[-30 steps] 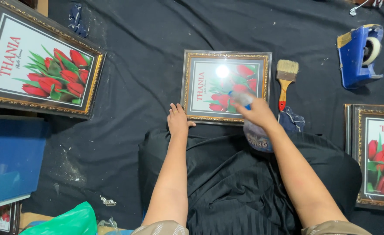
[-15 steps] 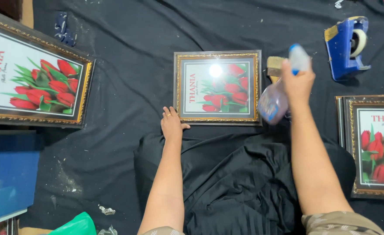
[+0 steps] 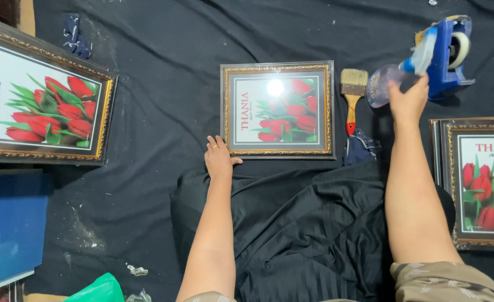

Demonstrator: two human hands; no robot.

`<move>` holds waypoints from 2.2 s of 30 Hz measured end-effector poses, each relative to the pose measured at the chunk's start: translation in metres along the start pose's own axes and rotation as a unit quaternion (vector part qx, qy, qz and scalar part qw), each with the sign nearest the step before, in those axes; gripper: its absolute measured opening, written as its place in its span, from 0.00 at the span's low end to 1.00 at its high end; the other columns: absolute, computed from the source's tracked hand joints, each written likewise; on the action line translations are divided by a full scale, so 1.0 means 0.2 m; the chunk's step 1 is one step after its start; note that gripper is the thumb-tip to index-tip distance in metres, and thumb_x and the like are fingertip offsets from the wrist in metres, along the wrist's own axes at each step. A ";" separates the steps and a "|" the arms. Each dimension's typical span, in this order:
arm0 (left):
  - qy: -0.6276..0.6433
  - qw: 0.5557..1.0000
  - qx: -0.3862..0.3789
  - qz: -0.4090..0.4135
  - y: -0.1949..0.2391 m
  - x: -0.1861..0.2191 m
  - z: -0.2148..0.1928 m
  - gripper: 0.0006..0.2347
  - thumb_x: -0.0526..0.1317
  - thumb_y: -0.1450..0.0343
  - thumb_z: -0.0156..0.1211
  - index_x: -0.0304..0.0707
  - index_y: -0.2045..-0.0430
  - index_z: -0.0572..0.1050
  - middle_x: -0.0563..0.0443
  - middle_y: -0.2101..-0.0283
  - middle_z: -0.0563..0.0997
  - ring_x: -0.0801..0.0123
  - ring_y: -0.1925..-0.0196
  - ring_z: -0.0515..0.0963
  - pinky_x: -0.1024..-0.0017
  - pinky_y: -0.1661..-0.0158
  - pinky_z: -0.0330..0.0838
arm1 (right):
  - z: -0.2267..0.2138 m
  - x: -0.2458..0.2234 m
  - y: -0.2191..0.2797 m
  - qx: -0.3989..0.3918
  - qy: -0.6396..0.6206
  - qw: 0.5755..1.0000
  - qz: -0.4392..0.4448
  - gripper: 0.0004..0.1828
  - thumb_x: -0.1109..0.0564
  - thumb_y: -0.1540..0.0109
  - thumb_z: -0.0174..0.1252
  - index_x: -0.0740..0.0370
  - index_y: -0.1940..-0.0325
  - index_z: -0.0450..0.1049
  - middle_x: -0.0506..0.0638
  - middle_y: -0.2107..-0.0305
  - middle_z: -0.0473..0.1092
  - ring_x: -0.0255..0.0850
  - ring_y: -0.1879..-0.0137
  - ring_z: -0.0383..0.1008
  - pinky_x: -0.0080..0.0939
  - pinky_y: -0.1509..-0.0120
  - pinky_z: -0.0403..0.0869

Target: The person cleans a framed picture of red tulips by wiping it with a cloth, dusting with a brush, and spraying a cleaning solution. The person handles the frame, cloth, brush, and spray bottle while sitting on the floor.

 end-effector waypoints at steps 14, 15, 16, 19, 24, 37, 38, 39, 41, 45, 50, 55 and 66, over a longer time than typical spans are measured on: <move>0.095 0.994 0.042 0.016 0.05 0.00 -0.06 0.57 0.59 0.52 0.79 0.33 0.30 0.53 0.32 0.27 0.58 0.47 0.29 0.65 0.57 0.36 0.64 | 0.43 0.30 0.53 -0.491 0.448 0.746 0.044 0.35 0.38 0.49 0.74 0.57 0.43 0.83 0.59 0.49 0.81 0.58 0.40 0.79 0.65 0.43 0.75; 0.095 0.995 0.038 0.014 0.05 0.01 -0.06 0.57 0.59 0.52 0.79 0.33 0.30 0.53 0.32 0.27 0.57 0.47 0.28 0.64 0.57 0.36 0.64 | 0.48 0.36 0.50 -0.487 0.424 0.763 0.015 0.32 0.40 0.44 0.69 0.57 0.40 0.82 0.60 0.47 0.80 0.56 0.38 0.78 0.61 0.40 0.76; 0.095 0.995 0.039 0.014 0.05 0.01 -0.07 0.57 0.59 0.52 0.79 0.33 0.30 0.53 0.32 0.27 0.57 0.47 0.28 0.64 0.57 0.36 0.64 | 0.40 0.32 0.48 -0.486 0.424 0.764 0.015 0.32 0.40 0.44 0.69 0.57 0.40 0.82 0.60 0.47 0.80 0.56 0.38 0.78 0.61 0.40 0.76; 0.116 0.993 0.012 0.010 0.04 0.01 -0.08 0.58 0.59 0.52 0.80 0.33 0.30 0.52 0.33 0.26 0.56 0.48 0.27 0.62 0.57 0.34 0.61 | 0.10 0.04 0.45 -0.416 0.351 0.839 0.005 0.34 0.38 0.42 0.63 0.59 0.37 0.76 0.66 0.45 0.77 0.62 0.35 0.74 0.66 0.38 0.74; 0.144 0.989 -0.036 -0.006 0.16 0.03 -0.30 0.52 0.57 0.45 0.78 0.32 0.29 0.52 0.38 0.27 0.58 0.53 0.25 0.59 0.61 0.33 0.57 | -0.17 -0.46 0.57 -0.314 0.074 0.943 0.076 0.20 0.47 0.37 0.56 0.57 0.44 0.72 0.68 0.52 0.74 0.67 0.38 0.70 0.67 0.39 0.69; 0.159 0.986 -0.033 0.019 0.13 -0.03 -0.34 0.63 0.55 0.49 0.82 0.58 0.24 0.35 0.39 0.22 0.33 0.43 0.21 0.39 0.38 0.30 0.42 | 0.62 -0.47 0.94 -0.246 0.170 0.947 -0.120 0.30 0.40 0.34 0.58 0.56 0.32 0.68 0.63 0.38 0.66 0.65 0.30 0.64 0.69 0.37 0.73; 0.156 0.986 -0.055 0.022 0.13 -0.03 -0.37 0.62 0.55 0.49 0.82 0.61 0.24 0.34 0.42 0.21 0.30 0.44 0.21 0.36 0.37 0.30 0.39 | 0.57 -0.56 0.98 -0.230 0.171 0.949 -0.134 0.29 0.49 0.34 0.59 0.61 0.30 0.67 0.66 0.36 0.65 0.66 0.28 0.61 0.68 0.34 0.71; 0.153 0.985 -0.078 0.026 0.13 -0.03 -0.40 0.62 0.56 0.48 0.82 0.64 0.25 0.33 0.45 0.21 0.27 0.46 0.20 0.32 0.35 0.29 0.35 | 0.51 -0.64 1.02 -0.214 0.173 0.950 -0.146 0.29 0.59 0.34 0.59 0.65 0.28 0.65 0.68 0.35 0.63 0.67 0.27 0.59 0.66 0.30 0.69; 0.179 0.978 -0.104 0.026 0.12 -0.04 -0.37 0.62 0.55 0.47 0.82 0.66 0.25 0.32 0.46 0.21 0.26 0.46 0.20 0.29 0.33 0.30 0.33 | 0.54 -0.57 0.99 -0.169 0.170 0.952 -0.188 0.26 0.62 0.36 0.58 0.65 0.32 0.69 0.65 0.38 0.66 0.64 0.31 0.63 0.61 0.35 0.73; 0.232 0.959 -0.164 0.024 0.12 -0.04 -0.39 0.62 0.53 0.44 0.81 0.68 0.25 0.28 0.48 0.22 0.20 0.46 0.21 0.21 0.30 0.32 0.25 | 0.57 -0.59 0.87 -0.094 0.129 0.974 -0.158 0.21 0.62 0.37 0.60 0.67 0.39 0.75 0.59 0.48 0.67 0.57 0.46 0.72 0.54 0.49 0.80; 0.241 0.954 -0.177 0.016 0.10 -0.06 -0.36 0.62 0.52 0.44 0.81 0.72 0.27 0.26 0.53 0.23 0.17 0.49 0.22 0.19 0.32 0.31 0.23 | 0.87 -0.87 0.95 -0.096 0.077 0.964 -0.237 0.17 0.64 0.41 0.59 0.63 0.48 0.78 0.61 0.59 0.73 0.62 0.56 0.77 0.58 0.54 0.76; 0.244 0.951 -0.190 0.014 0.07 -0.05 -0.33 0.62 0.52 0.44 0.81 0.74 0.27 0.26 0.55 0.23 0.17 0.50 0.22 0.19 0.33 0.31 0.21 | 0.91 -1.37 1.30 -0.197 0.024 0.944 -0.262 0.14 0.64 0.36 0.52 0.60 0.50 0.79 0.61 0.61 0.75 0.61 0.54 0.79 0.58 0.52 0.77; 0.253 0.948 -0.194 0.010 0.08 -0.06 -0.33 0.62 0.53 0.45 0.81 0.72 0.26 0.27 0.56 0.24 0.14 0.49 0.22 0.17 0.33 0.32 0.20 | 0.42 -1.02 1.25 -0.001 0.280 0.909 -0.308 0.12 0.58 0.40 0.63 0.44 0.54 0.81 0.48 0.64 0.75 0.48 0.57 0.77 0.48 0.59 0.72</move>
Point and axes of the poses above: each hand's wrist, its own y-axis away from the middle knuckle, its own z-axis out of the palm, x = y × z, the point moved 5 cm from there along -y, towards the middle knuckle
